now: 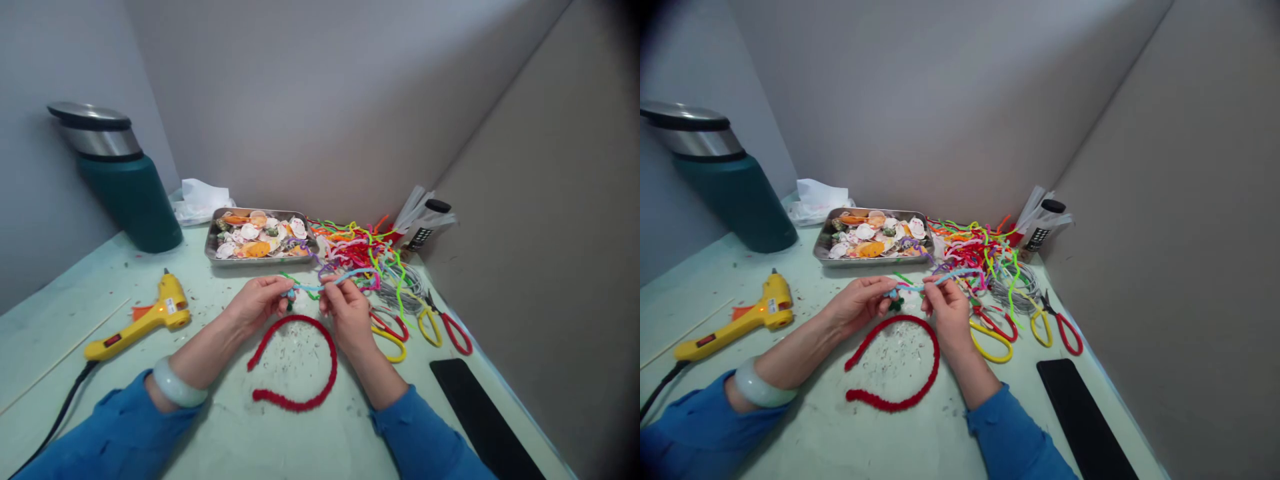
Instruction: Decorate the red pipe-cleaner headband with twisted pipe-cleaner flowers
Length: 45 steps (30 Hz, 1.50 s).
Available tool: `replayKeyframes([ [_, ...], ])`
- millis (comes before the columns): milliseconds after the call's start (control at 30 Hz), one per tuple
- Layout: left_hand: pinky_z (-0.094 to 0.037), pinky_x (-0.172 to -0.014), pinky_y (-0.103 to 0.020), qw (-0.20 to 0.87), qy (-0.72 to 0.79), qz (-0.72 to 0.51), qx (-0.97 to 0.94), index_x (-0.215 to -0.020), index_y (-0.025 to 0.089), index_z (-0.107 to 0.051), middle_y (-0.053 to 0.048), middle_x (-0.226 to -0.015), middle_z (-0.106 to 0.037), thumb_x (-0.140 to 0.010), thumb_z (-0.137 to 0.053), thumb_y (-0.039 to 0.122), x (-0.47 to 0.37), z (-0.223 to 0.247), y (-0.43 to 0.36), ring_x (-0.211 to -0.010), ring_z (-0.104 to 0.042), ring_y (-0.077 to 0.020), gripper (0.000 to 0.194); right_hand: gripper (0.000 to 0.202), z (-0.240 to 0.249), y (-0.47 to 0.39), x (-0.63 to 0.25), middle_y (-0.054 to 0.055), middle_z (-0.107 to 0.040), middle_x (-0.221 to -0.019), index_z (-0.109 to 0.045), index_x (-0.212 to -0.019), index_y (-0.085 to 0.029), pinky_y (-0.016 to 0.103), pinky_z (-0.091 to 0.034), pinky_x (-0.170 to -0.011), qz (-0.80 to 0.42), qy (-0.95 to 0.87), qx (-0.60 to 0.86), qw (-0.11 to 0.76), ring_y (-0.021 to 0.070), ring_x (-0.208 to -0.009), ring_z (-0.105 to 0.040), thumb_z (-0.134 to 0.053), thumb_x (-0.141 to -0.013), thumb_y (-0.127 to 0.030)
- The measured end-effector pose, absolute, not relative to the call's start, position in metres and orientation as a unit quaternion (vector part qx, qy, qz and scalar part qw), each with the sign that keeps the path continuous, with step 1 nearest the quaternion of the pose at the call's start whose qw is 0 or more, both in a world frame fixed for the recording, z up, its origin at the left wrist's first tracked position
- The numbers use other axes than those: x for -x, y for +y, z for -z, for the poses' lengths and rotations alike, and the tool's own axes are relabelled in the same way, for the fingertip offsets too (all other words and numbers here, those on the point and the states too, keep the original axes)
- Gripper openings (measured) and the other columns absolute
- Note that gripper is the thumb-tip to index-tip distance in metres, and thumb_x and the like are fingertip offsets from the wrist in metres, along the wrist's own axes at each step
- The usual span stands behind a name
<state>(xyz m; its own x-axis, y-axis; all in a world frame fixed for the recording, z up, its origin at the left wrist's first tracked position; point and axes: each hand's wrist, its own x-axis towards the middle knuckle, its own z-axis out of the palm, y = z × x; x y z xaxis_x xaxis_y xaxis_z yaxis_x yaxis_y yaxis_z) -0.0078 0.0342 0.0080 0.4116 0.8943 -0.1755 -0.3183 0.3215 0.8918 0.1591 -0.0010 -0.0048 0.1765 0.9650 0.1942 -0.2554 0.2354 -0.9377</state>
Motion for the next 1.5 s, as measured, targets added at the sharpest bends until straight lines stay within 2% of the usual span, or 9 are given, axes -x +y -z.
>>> replayKeyframes([
  [100,-0.039,-0.043,-0.015,0.740,0.340,-0.411,-0.410,-0.077,0.009,-0.067,0.000,-0.062,-0.060,-0.072,-0.070,0.025,0.008,-0.008,0.033,-0.044,-0.047,-0.0032,0.016,0.016,0.006,-0.004,-0.156,-0.004,-0.058,-0.061,-0.064,-0.090,-0.021,0.021,-0.040,-0.051,-0.466,-0.488,0.413,0.612,0.0081,-0.051,-0.049,-0.067,-0.076,-0.027],
  [233,-0.038,-0.041,-0.015,0.750,0.334,-0.390,-0.417,-0.076,0.010,-0.067,0.001,-0.056,-0.058,-0.071,-0.071,0.026,0.007,-0.009,0.031,-0.041,-0.045,-0.0034,0.017,0.012,0.008,-0.006,-0.152,0.001,-0.065,-0.083,-0.067,-0.089,-0.021,0.026,-0.047,-0.071,-0.401,-0.574,0.399,0.592,0.0137,-0.075,-0.060,-0.066,-0.077,-0.023],
  [300,-0.037,-0.040,-0.014,0.748,0.340,-0.385,-0.421,-0.077,0.009,-0.067,0.001,-0.057,-0.058,-0.071,-0.072,0.026,0.006,-0.009,0.029,-0.041,-0.045,-0.0035,0.018,0.010,0.010,-0.006,-0.153,0.002,-0.065,-0.086,-0.067,-0.088,-0.021,0.027,-0.046,-0.075,-0.360,-0.599,0.403,0.591,0.0152,-0.081,-0.060,-0.065,-0.079,-0.022],
  [467,-0.036,-0.038,-0.014,0.744,0.351,-0.368,-0.433,-0.078,0.010,-0.066,0.003,-0.049,-0.054,-0.073,-0.070,0.027,0.005,-0.011,0.027,-0.039,-0.045,-0.0044,0.018,0.008,0.008,-0.008,-0.155,0.002,-0.063,-0.084,-0.065,-0.089,-0.021,0.026,-0.045,-0.070,-0.316,-0.628,0.399,0.589,0.0149,-0.078,-0.059,-0.060,-0.083,-0.021],
  [633,-0.036,-0.039,-0.015,0.743,0.347,-0.368,-0.439,-0.076,0.010,-0.065,0.002,-0.057,-0.058,-0.071,-0.071,0.027,0.005,-0.009,0.028,-0.040,-0.046,-0.0037,0.019,0.008,0.006,-0.010,-0.156,0.002,-0.060,-0.080,-0.062,-0.088,-0.020,0.025,-0.043,-0.064,-0.314,-0.653,0.409,0.555,0.0132,-0.068,-0.055,-0.055,-0.086,-0.023],
  [733,-0.035,-0.039,-0.015,0.736,0.353,-0.369,-0.445,-0.075,0.011,-0.065,0.002,-0.052,-0.056,-0.071,-0.071,0.029,0.005,-0.007,0.028,-0.040,-0.044,-0.0037,0.020,0.009,0.004,-0.010,-0.158,0.002,-0.059,-0.078,-0.062,-0.086,-0.020,0.026,-0.043,-0.067,-0.309,-0.667,0.421,0.532,0.0139,-0.070,-0.055,-0.055,-0.086,-0.024],
  [933,-0.034,-0.042,-0.016,0.716,0.361,-0.332,-0.497,-0.070,0.012,-0.063,0.002,-0.042,-0.052,-0.076,-0.066,0.031,0.007,-0.005,0.027,-0.038,-0.043,-0.0054,0.021,0.012,-0.002,-0.008,-0.165,-0.001,-0.056,-0.068,-0.060,-0.076,-0.019,0.024,-0.039,-0.060,-0.344,-0.707,0.451,0.423,0.0121,-0.064,-0.050,-0.055,-0.085,-0.025],
  [1267,-0.033,-0.042,-0.016,0.725,0.354,-0.328,-0.492,-0.071,0.013,-0.062,0.002,-0.045,-0.053,-0.073,-0.068,0.032,0.009,-0.007,0.028,-0.038,-0.044,-0.0057,0.020,0.025,-0.002,-0.007,-0.165,-0.005,-0.047,-0.055,-0.050,-0.069,-0.019,0.023,-0.035,-0.052,-0.418,-0.608,0.442,0.510,0.0097,-0.051,-0.043,-0.053,-0.087,-0.036],
  [1500,-0.034,-0.042,-0.019,0.719,0.343,-0.288,-0.532,-0.064,0.013,-0.062,0.000,-0.046,-0.055,-0.071,-0.069,0.035,0.007,-0.005,0.026,-0.039,-0.045,-0.0072,0.024,0.023,-0.002,-0.007,-0.165,-0.005,-0.044,-0.057,-0.049,-0.069,-0.019,0.022,-0.033,-0.051,-0.383,-0.629,0.460,0.497,0.0094,-0.053,-0.040,-0.054,-0.086,-0.034],
])
